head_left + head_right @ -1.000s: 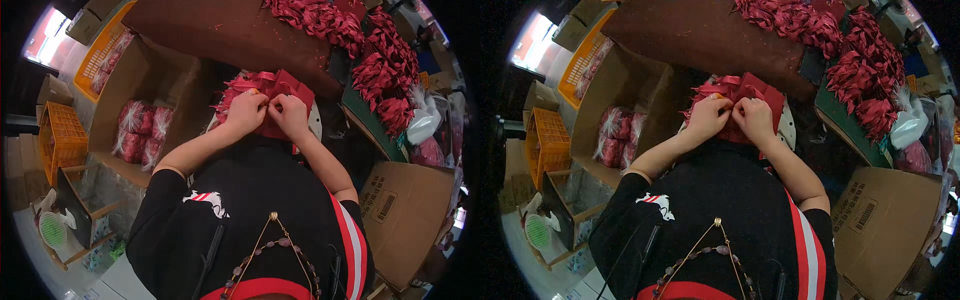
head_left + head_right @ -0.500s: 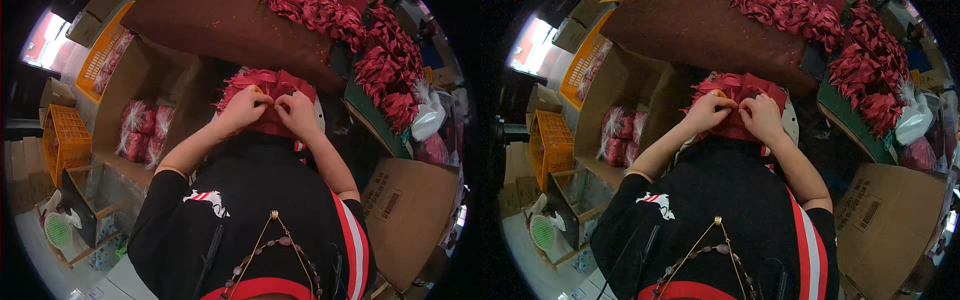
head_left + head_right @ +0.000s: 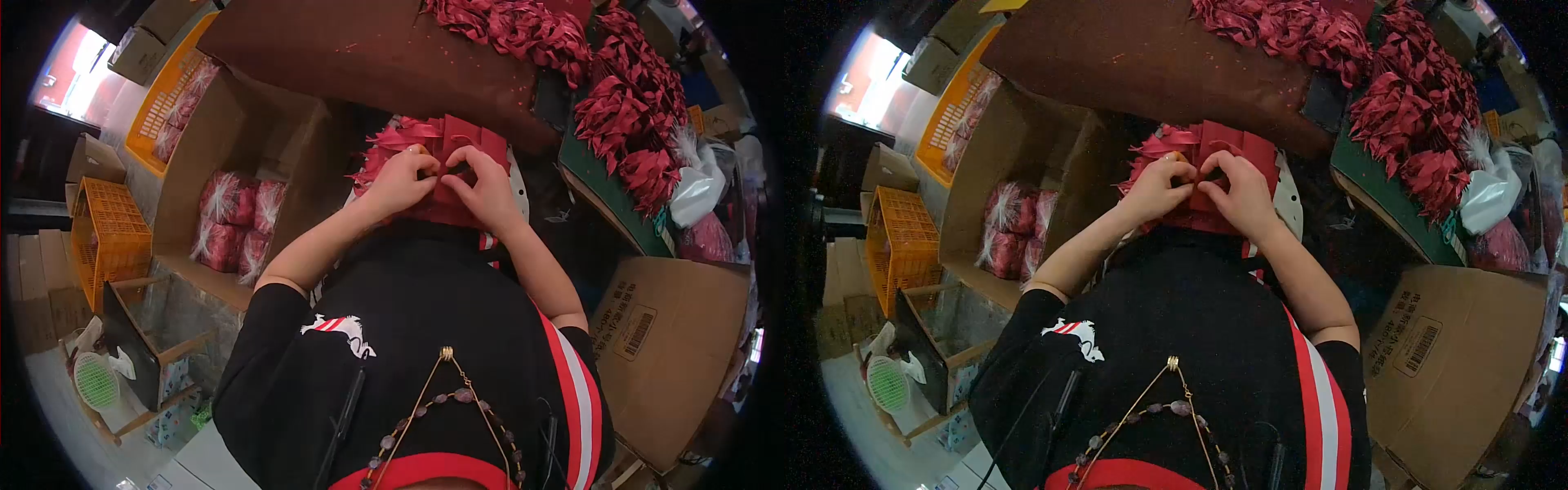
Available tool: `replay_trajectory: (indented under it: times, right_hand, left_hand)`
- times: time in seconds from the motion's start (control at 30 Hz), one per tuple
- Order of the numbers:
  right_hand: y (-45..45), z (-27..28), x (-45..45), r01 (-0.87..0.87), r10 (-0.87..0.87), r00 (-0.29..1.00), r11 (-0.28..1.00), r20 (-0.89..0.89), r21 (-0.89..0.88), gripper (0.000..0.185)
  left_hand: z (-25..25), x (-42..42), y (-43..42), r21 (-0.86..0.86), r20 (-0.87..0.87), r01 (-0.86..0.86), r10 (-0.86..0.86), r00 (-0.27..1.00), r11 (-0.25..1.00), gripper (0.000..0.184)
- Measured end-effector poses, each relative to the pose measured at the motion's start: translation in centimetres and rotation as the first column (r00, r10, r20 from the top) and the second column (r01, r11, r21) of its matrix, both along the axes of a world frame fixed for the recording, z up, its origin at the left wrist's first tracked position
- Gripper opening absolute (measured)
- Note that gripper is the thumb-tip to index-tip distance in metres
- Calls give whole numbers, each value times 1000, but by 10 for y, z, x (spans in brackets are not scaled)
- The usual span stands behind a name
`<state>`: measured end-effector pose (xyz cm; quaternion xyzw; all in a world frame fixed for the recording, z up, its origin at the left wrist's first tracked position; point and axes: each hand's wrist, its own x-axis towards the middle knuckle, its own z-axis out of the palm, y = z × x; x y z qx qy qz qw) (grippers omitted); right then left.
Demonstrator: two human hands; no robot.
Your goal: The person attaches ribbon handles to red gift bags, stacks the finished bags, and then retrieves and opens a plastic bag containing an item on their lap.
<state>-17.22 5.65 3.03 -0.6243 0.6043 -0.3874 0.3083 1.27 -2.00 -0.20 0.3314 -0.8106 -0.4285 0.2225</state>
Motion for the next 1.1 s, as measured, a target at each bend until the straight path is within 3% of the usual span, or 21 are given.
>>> replay_trajectory:
  times: [0.07, 0.13, 0.17, 0.23, 0.33, 0.4, 0.5, 0.6, 0.67, 0.7, 0.77, 0.83, 0.93, 1.03, 1.1]
  right_hand:
    - [-1, 3, -4, -133, 86, 949, 981, -302, -138, 38]
    - [-1, 15, -3, -211, 78, 916, 928, -394, -307, 68]
    - [0, 17, -5, -259, 138, 903, 930, -406, -261, 96]
    - [-1, 11, -4, -282, 144, 877, 927, -459, -247, 99]
    - [-1, 6, -4, -294, 147, 833, 934, -533, -202, 105]
    - [0, 9, -4, -315, 114, 800, 915, -589, -251, 106]
    - [6, 22, -9, -223, -2, 794, 929, -608, -294, 106]
    - [2, 18, -23, -220, 39, 859, 929, -510, -299, 122]
    - [4, 15, -25, -233, 137, 897, 954, -421, -186, 138]
    - [3, 14, -26, -233, 136, 897, 954, -421, -188, 138]
    - [3, 9, -28, -358, 313, 890, 930, -331, -86, 139]
    - [4, 9, -34, -366, 315, 872, 928, -376, -72, 138]
    - [6, 14, -41, -327, 301, 918, 943, -260, -62, 133]
    - [7, 5, -35, -293, 295, 903, 955, -311, 56, 132]
    - [6, 0, -32, -241, 270, 890, 962, -366, 126, 130]
  left_hand:
    - [-2, -3, 4, -56, -12, -12, 11, 1000, 998, 20]
    - [0, -5, 7, -112, -21, -24, 22, 1000, 993, 17]
    - [2, -5, 8, -207, -55, -9, -3, 998, 978, 15]
    - [4, -6, 10, -335, -123, 4, -48, 991, 942, 11]
    - [10, -1, 7, -336, -47, 126, -150, 987, 933, 20]
    - [21, 3, 10, -344, -22, 118, -134, 991, 931, 19]
    - [42, 11, 11, -361, 42, 112, -104, 994, 926, 18]
    - [42, 15, 6, -370, 65, 154, -140, 988, 916, 15]
    - [44, 16, 6, -241, 20, 234, -236, 971, 942, 11]
    - [43, 17, 6, -244, 21, 234, -237, 971, 941, 11]
    - [37, 16, 5, -174, -57, 298, -311, 949, 939, 9]
    - [34, 18, 1, -143, -123, 335, -352, 928, 931, 9]
    - [37, 29, -13, -38, -176, 399, -399, 900, 916, 8]
    - [52, 45, -28, -169, -163, 372, -398, 903, 913, 7]
    - [58, 66, -38, -284, -36, 288, -310, 950, 915, 8]
